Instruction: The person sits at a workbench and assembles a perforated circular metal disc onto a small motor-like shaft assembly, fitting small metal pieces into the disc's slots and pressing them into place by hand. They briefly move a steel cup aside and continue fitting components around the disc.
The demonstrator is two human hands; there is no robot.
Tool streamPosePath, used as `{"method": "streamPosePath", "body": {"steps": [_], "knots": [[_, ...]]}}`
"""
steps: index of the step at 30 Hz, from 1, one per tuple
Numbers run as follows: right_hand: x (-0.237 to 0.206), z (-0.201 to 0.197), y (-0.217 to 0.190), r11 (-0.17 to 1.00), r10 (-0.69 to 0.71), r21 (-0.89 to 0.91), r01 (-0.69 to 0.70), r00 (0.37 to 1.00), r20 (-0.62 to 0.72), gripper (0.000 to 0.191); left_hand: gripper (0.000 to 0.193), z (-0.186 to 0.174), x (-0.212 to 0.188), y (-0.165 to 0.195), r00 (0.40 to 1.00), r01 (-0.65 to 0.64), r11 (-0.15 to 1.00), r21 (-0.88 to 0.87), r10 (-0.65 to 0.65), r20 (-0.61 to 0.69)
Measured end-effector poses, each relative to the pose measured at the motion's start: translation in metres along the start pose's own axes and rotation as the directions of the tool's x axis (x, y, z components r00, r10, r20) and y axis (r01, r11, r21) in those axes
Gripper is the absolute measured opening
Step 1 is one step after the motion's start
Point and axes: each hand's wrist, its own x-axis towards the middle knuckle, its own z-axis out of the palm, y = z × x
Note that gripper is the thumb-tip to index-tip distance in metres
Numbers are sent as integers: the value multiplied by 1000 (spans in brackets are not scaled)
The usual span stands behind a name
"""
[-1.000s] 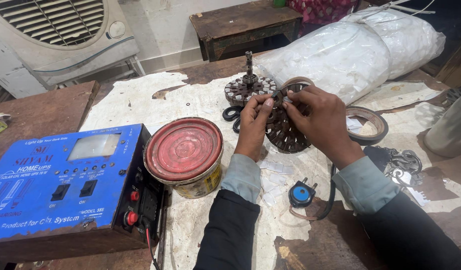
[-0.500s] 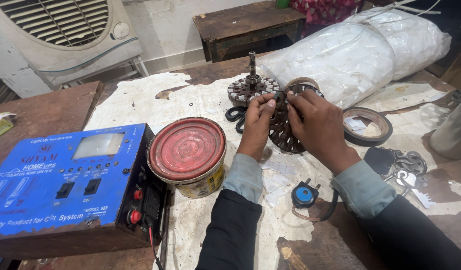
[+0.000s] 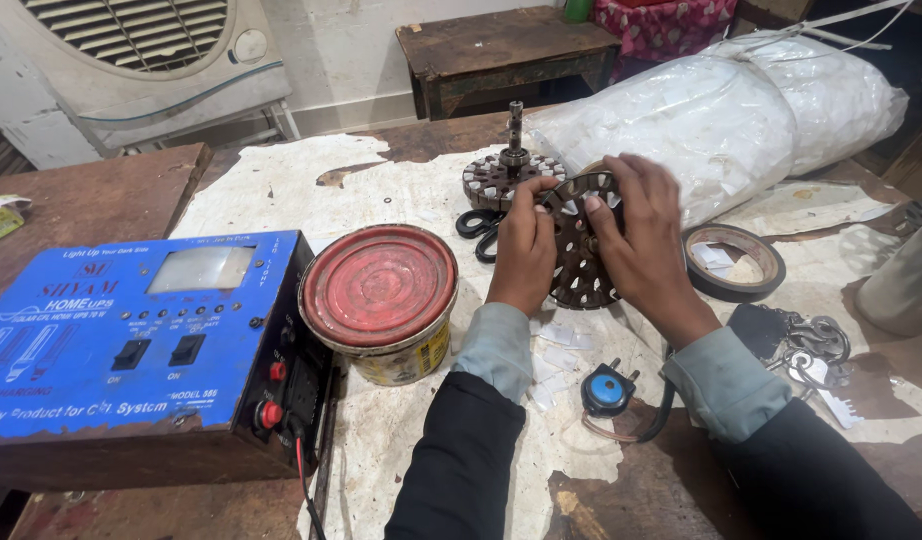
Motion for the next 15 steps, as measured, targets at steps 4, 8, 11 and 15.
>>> {"method": "streamPosePath", "body": {"steps": [4, 8, 11, 15], "knots": [[-1, 2, 6, 945, 255, 169, -280, 955, 154, 45, 32, 1, 0, -1, 997, 73, 988, -139, -71, 14], [0, 4, 7, 950, 266, 126, -287, 950, 162, 53, 33, 2, -1, -3, 994, 109, 969, -223, -103, 37], [1, 5, 10, 968, 209, 113, -226, 967, 142, 54, 33, 2, -3, -6, 993, 116, 974, -195, -110, 37], [1, 5, 13, 982, 113, 141, -129, 987, 116, 52, 34, 2, -3, -10, 993, 115, 979, -170, -110, 40]]}}
